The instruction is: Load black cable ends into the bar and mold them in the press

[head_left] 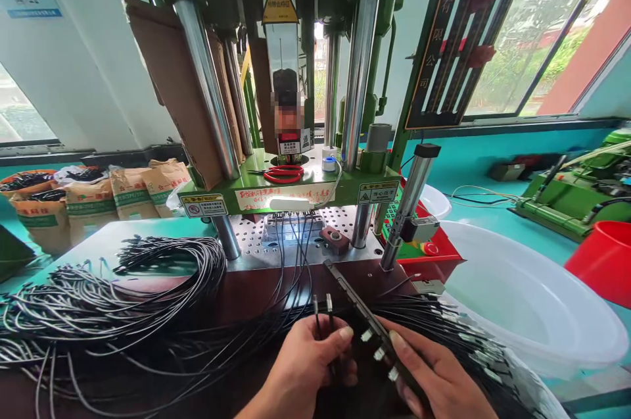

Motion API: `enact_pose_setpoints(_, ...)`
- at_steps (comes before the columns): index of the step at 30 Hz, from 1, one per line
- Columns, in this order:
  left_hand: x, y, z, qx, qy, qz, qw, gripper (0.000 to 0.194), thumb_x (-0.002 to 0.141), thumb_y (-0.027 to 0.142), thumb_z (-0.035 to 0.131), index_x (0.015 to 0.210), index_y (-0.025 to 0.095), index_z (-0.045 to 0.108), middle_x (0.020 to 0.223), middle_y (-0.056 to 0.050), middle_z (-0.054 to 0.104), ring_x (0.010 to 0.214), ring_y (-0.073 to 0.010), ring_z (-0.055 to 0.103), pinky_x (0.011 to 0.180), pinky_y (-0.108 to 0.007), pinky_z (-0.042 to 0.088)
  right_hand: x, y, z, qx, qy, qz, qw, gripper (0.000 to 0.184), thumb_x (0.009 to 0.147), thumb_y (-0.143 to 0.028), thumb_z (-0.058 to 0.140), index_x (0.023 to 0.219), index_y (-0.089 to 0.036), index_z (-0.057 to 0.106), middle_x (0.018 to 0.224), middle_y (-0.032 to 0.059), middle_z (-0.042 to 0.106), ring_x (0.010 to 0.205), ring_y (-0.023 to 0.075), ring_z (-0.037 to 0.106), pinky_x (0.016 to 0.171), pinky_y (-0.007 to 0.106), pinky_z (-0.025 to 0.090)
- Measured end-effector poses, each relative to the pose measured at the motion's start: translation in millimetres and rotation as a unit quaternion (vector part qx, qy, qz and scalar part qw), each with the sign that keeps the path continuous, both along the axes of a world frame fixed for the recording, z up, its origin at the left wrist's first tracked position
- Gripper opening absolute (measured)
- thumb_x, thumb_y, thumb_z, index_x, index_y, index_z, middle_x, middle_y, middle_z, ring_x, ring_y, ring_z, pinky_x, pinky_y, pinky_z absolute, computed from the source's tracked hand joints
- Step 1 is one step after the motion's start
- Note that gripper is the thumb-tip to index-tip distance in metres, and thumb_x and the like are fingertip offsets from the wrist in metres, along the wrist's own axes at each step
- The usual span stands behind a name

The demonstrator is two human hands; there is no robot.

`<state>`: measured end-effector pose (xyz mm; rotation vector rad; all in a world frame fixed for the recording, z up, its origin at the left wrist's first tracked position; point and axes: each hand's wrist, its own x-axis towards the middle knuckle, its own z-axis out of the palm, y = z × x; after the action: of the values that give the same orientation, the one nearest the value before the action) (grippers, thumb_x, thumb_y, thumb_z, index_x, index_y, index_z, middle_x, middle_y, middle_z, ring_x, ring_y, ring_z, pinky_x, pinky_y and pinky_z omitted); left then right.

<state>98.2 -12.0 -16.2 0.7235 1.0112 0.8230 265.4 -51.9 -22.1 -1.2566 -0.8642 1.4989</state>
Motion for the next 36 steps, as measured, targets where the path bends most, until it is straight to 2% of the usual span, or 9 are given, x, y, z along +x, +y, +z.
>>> enact_pose_setpoints(4,-8.0,-1.5,0.3,-0.004,-0.035,0.056,0.998,0.039,0.07,0.03,0.072,0.1,0.012,0.055,0.071,-0.001,0.057,0.062,-0.0121,0.06,0.062,-0.027,0.051,4.7,-2.8,-2.6,-0.004,0.045,-0.016,0.999,0.054,0.073,-0.052,0.068,0.117,-0.022,0.063,0.065,0.0001,0.053,0.044,0.0015,0.032,0.039,0.013,0.023)
enact_pose_setpoints(8,-3.7,-0.5,-2.5,0.029,0.002,0.047,0.998,0.039,0.075,0.036,0.066,0.103,0.014,0.05,0.063,0.002,0.056,0.045,-0.0092,0.052,0.041,-0.019,0.041,5.4,-1.8,-11.9,0.017,0.032,0.01,0.999,0.052,0.078,-0.051,0.064,0.12,-0.021,0.062,0.061,-0.0006,0.052,0.044,0.0031,0.032,0.039,0.016,0.025)
enact_pose_setpoints(11,2.7,0.5,-4.4,0.076,0.064,0.035,0.994,0.037,0.075,0.046,0.062,0.093,0.017,0.049,0.055,0.006,0.051,0.031,-0.0063,0.039,0.028,-0.017,0.026,3.6,-0.9,-11.9,0.017,0.021,0.023,0.999,0.052,0.078,-0.053,0.062,0.12,-0.021,0.062,0.06,-0.0007,0.052,0.041,0.003,0.031,0.038,0.016,0.024)
enact_pose_setpoints(14,6.8,1.6,-5.1,0.062,0.1,0.033,0.993,0.043,0.069,0.054,0.065,0.082,0.018,0.047,0.052,0.008,0.046,0.025,-0.0038,0.03,0.024,-0.017,0.017,1.5,-0.4,-6.4,0.006,0.023,0.001,1.0,0.049,0.074,-0.054,0.066,0.114,-0.024,0.066,0.061,-0.0007,0.053,0.041,0.0028,0.031,0.038,0.016,0.026)
enact_pose_setpoints(20,7.0,1.9,-5.7,0.042,0.107,-0.015,0.993,0.046,0.063,0.056,0.069,0.073,0.016,0.05,0.042,0.008,0.041,0.03,-0.0037,0.031,0.028,-0.015,0.023,2.2,0.3,-4.3,0.002,0.043,0.009,0.999,0.049,0.074,-0.053,0.067,0.114,-0.025,0.066,0.067,0.001,0.057,0.045,0.0029,0.033,0.04,0.015,0.027)
enact_pose_setpoints(23,6.8,2.0,-5.6,0.038,0.103,-0.016,0.994,0.052,0.058,0.057,0.072,0.082,0.014,0.053,0.045,0.007,0.044,0.031,-0.0043,0.032,0.027,-0.016,0.026,3.5,0.6,-8.3,-0.008,0.034,0.012,0.999,0.052,0.074,-0.054,0.066,0.117,-0.023,0.064,0.067,0.0008,0.056,0.044,0.0024,0.033,0.038,0.013,0.024)
enact_pose_setpoints(27,7.4,2.0,-3.5,0.049,0.116,-0.026,0.992,0.049,0.063,0.057,0.068,0.082,0.014,0.054,0.049,0.007,0.044,0.03,-0.0037,0.031,0.025,-0.016,0.023,2.9,0.0,-9.8,-0.003,0.026,0.01,1.0,0.051,0.074,-0.053,0.066,0.116,-0.024,0.064,0.072,0.0014,0.058,0.047,0.0021,0.033,0.04,0.013,0.026)
enact_pose_setpoints(33,7.6,0.8,0.4,0.032,0.142,-0.029,0.989,0.035,0.071,0.048,0.063,0.073,0.016,0.051,0.047,0.008,0.04,0.031,-0.0034,0.028,0.026,-0.015,0.022,0.1,-1.7,-2.6,0.004,0.001,0.004,1.0,0.048,0.075,-0.054,0.064,0.113,-0.026,0.066,0.055,-0.0032,0.048,0.041,0.0036,0.032,0.038,0.016,0.029)
enact_pose_setpoints(36,7.0,0.1,1.3,0.031,0.133,-0.03,0.99,0.03,0.074,0.044,0.061,0.071,0.016,0.05,0.046,0.007,0.041,0.031,-0.0036,0.028,0.026,-0.015,0.022,0.9,-0.8,0.4,0.006,-0.005,0.012,1.0,0.052,0.072,-0.055,0.067,0.114,-0.024,0.067,0.056,-0.0015,0.051,0.044,0.0068,0.039,0.041,0.018,0.035)
